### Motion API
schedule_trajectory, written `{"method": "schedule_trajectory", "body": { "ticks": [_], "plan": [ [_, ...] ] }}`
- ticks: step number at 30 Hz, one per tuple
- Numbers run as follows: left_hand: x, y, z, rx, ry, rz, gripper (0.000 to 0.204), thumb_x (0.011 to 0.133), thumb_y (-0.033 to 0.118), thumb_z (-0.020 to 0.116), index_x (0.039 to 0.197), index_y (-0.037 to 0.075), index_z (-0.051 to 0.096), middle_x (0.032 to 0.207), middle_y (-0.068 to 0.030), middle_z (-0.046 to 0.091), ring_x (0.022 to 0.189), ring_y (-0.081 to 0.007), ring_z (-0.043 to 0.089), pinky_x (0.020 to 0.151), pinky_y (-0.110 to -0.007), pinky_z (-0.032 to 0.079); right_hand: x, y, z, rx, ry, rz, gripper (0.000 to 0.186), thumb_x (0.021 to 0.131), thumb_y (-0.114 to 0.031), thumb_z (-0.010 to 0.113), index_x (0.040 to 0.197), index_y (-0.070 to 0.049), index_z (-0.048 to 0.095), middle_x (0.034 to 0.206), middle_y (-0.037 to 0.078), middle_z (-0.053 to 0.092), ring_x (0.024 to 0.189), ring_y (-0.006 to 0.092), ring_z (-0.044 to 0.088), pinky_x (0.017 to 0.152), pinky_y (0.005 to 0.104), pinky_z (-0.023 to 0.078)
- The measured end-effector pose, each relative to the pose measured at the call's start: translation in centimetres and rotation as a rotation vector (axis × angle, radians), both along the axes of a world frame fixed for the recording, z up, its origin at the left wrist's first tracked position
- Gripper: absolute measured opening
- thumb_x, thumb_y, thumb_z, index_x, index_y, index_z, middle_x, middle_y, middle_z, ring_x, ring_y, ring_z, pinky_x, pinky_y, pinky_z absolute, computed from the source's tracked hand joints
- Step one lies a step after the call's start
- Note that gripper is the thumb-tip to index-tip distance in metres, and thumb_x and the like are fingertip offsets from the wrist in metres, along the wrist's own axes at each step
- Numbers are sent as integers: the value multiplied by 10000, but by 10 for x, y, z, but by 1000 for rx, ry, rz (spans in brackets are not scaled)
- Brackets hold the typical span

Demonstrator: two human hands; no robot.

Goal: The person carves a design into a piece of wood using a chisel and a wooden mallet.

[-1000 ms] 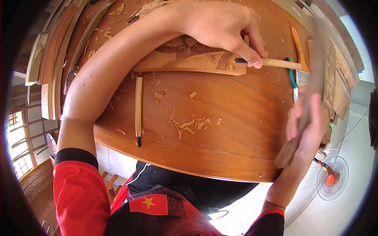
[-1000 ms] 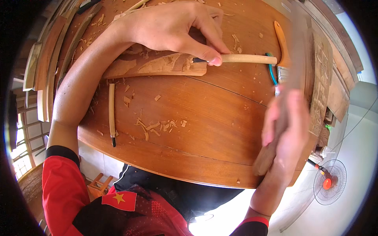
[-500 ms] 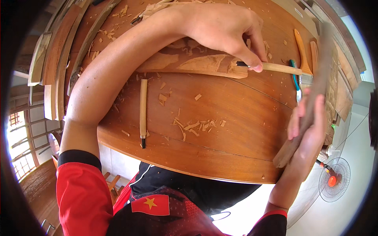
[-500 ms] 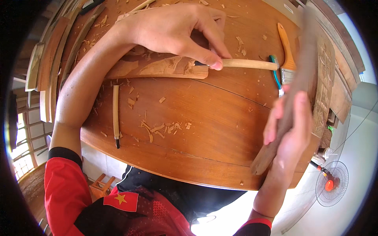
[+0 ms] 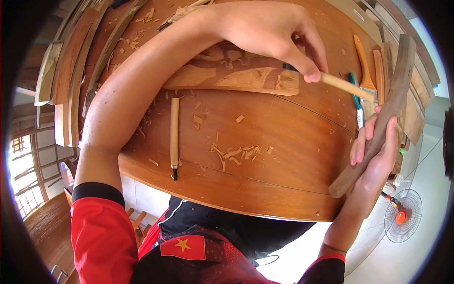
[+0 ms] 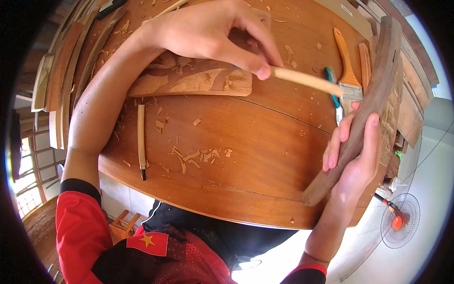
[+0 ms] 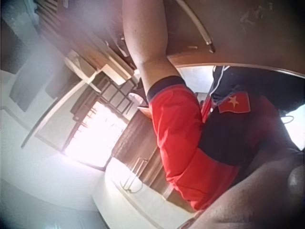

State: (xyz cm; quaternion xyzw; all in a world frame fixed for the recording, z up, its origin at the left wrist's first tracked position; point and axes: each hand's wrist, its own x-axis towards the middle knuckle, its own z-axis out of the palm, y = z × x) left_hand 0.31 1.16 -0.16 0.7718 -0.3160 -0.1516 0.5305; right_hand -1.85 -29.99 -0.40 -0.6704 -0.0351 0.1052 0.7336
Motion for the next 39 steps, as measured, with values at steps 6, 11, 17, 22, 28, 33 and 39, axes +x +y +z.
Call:
{"method": "schedule_trajectory", "body": {
  "ticks": [6, 11, 17, 22, 28, 33, 39],
  "plan": [
    [18, 12, -13, -238, 112, -103, 268, 1061, 220, 600, 1239, 26, 650, 1058, -73, 731, 1030, -164, 643, 951, -325, 467, -6, 2, -5, -48, -47, 41, 433, 1111, -371, 431, 1308, 11, 483, 806, 39, 469, 389, 99, 378, 320, 263, 348],
    [-22, 4, 74, 332, -8, -5, 213, 1058, 213, 622, 1139, 18, 647, 1060, -114, 737, 1000, -127, 656, 899, -313, 506, 0, -5, -6, -52, -5, 100, 428, 1087, -350, 516, 1279, 30, 481, 797, 61, 511, 383, 104, 420, 329, 271, 368],
    [-38, -5, 44, 573, -276, 63, 198, 846, 137, 684, 953, 62, 536, 866, -71, 608, 886, -310, 591, 808, -427, 467, 4, -4, -8, -76, 26, 109, 444, 1084, -378, 527, 1281, 18, 488, 788, 43, 508, 385, 96, 420, 334, 264, 367],
    [-37, -12, 40, 721, -326, 78, 216, 864, 136, 702, 996, 57, 550, 894, -79, 630, 960, -340, 587, 872, -430, 463, 4, -2, -7, -79, 29, 109, 457, 1081, -385, 534, 1292, 18, 487, 785, 42, 508, 387, 93, 419, 337, 262, 364],
    [-24, -9, 39, 654, -351, 208, 326, 925, 216, 731, 1175, 49, 605, 960, -72, 705, 923, -286, 641, 861, -410, 486, 4, -2, -9, -64, 38, 121, 468, 1080, -381, 536, 1294, 32, 483, 786, 41, 510, 387, 95, 417, 338, 263, 362],
    [-22, -11, 37, 167, -102, 289, 254, 1009, 248, 662, 1167, 50, 644, 1126, -53, 741, 882, -145, 622, 867, -317, 485, 3, -3, -9, -70, 37, 124, 476, 1077, -377, 544, 1293, 42, 482, 786, 41, 516, 385, 97, 419, 336, 264, 361],
    [-27, -6, 46, 313, 84, 360, 311, 1053, 332, 609, 1145, 57, 720, 1014, -22, 686, 850, -128, 551, 776, -290, 451, 3, -4, -10, -98, 30, 137, 493, 1062, -384, 570, 1291, 45, 486, 787, 41, 533, 378, 102, 431, 337, 265, 362]
  ]
}}
